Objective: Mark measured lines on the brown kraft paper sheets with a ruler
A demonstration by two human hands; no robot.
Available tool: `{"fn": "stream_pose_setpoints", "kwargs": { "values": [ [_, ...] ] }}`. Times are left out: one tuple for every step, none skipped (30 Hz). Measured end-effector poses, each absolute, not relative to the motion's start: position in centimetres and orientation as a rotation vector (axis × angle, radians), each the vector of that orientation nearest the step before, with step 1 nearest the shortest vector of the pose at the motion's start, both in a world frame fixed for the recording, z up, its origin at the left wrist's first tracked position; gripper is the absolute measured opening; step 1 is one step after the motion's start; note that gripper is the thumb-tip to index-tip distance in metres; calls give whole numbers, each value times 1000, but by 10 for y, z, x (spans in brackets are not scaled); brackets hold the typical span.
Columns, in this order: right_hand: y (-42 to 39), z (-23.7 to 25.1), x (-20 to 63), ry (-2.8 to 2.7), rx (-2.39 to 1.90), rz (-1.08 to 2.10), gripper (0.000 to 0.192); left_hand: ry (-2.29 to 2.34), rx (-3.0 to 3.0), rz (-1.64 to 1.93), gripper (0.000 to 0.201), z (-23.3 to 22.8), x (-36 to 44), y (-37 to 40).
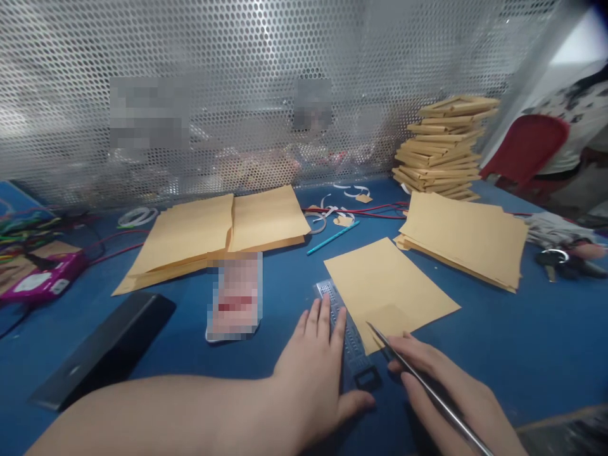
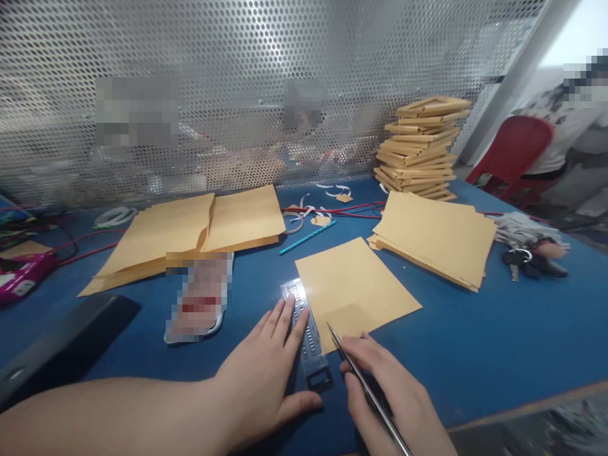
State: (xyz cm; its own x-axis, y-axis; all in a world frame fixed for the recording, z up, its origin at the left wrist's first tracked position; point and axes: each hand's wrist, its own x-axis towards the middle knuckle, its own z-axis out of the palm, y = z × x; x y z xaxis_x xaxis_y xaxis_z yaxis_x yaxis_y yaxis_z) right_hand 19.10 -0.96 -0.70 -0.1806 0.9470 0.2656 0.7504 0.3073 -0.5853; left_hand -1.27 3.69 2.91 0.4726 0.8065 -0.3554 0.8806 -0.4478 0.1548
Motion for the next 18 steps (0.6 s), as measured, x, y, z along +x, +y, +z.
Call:
{"fn": "stream_pose_setpoints", "kwargs": {
  "values": [
    [-10, -8, 193, -2013, -1481, 408, 28, 1429, 2407, -332, 105, 29, -12, 37],
    [-10, -10, 195, -2037, -1456, 376, 28, 1429, 2406, -335, 105, 29, -12, 37],
    [-10, -11, 196, -2061, -1429, 337, 28, 1432, 2404, -340, 104, 28, -12, 38],
    [-9, -12, 198, -2085, -1397, 297, 28, 1434, 2401, -346, 104, 28, -12, 38],
    [-9, -12, 198, -2108, -1362, 260, 28, 1435, 2397, -352, 103, 28, -12, 38],
    [-8, -11, 198, -2130, -1332, 231, 28, 1439, 2395, -357, 103, 28, -12, 38],
    [-6, -10, 197, -2142, -1307, 204, 28, 1438, 2396, -359, 102, 28, -11, 38],
    [-5, -9, 196, -2147, -1287, 182, 27, 1437, 2398, -361, 102, 28, -11, 38],
    [-4, -8, 194, -2147, -1270, 163, 26, 1435, 2401, -366, 102, 28, -11, 38],
    [-3, -7, 192, -2144, -1258, 145, 26, 1433, 2405, -374, 102, 29, -11, 38],
    [-2, -6, 191, -2140, -1254, 128, 26, 1431, 2405, -395, 102, 30, -10, 39],
    [-1, -6, 190, -2141, -1254, 117, 26, 1432, 2403, -424, 102, 32, -9, 39],
    [-1, -7, 190, -2147, -1257, 110, 26, 1433, 2397, -463, 103, 33, -8, 40],
    [-2, -9, 190, -2158, -1266, 110, 26, 1434, 2389, -500, 103, 35, -7, 40],
    [-3, -10, 190, -2167, -1275, 111, 26, 1434, 2381, -533, 103, 37, -5, 41],
    [-4, -13, 191, -2177, -1285, 116, 26, 1435, 2376, -555, 102, 38, -4, 42],
    [-5, -15, 192, -2180, -1294, 115, 25, 1435, 2371, -569, 102, 39, -3, 42],
    [-5, -17, 193, -2183, -1303, 113, 25, 1437, 2370, -573, 102, 39, -3, 43]
  ]
}}
